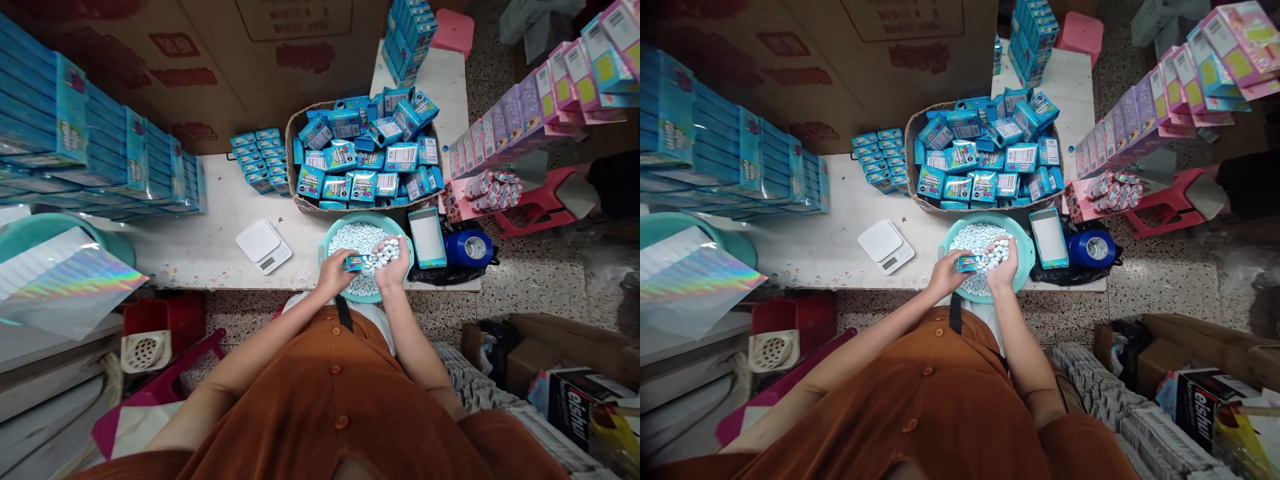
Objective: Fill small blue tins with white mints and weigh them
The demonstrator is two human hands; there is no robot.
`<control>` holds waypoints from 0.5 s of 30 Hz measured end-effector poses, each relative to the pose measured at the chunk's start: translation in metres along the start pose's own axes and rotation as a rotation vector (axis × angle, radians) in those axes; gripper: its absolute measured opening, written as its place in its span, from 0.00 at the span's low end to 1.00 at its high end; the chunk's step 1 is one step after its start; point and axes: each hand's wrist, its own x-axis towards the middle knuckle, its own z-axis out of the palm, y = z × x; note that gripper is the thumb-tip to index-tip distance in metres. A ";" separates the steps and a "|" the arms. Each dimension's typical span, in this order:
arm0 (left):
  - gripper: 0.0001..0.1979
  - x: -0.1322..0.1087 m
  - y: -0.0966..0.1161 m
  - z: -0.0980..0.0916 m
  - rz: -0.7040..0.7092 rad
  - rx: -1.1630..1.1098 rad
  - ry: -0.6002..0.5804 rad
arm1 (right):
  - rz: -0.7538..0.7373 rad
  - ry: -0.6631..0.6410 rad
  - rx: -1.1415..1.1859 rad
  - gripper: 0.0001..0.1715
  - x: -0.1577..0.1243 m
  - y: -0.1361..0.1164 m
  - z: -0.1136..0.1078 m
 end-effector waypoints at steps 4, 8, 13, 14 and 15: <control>0.22 -0.001 0.002 0.003 0.030 0.023 -0.013 | -0.025 0.048 -0.006 0.20 0.001 -0.001 -0.002; 0.21 -0.001 0.006 0.004 0.021 -0.010 0.001 | -0.088 0.092 -0.053 0.21 -0.002 -0.004 0.001; 0.19 0.001 0.011 0.004 0.031 -0.016 0.020 | -0.137 0.104 -0.141 0.22 -0.006 -0.007 0.006; 0.19 0.001 0.012 0.004 0.036 -0.013 0.017 | -0.144 0.089 -0.147 0.23 -0.007 -0.007 0.006; 0.18 0.001 0.013 0.004 0.030 -0.017 0.020 | -0.152 0.074 -0.151 0.24 -0.007 -0.007 0.006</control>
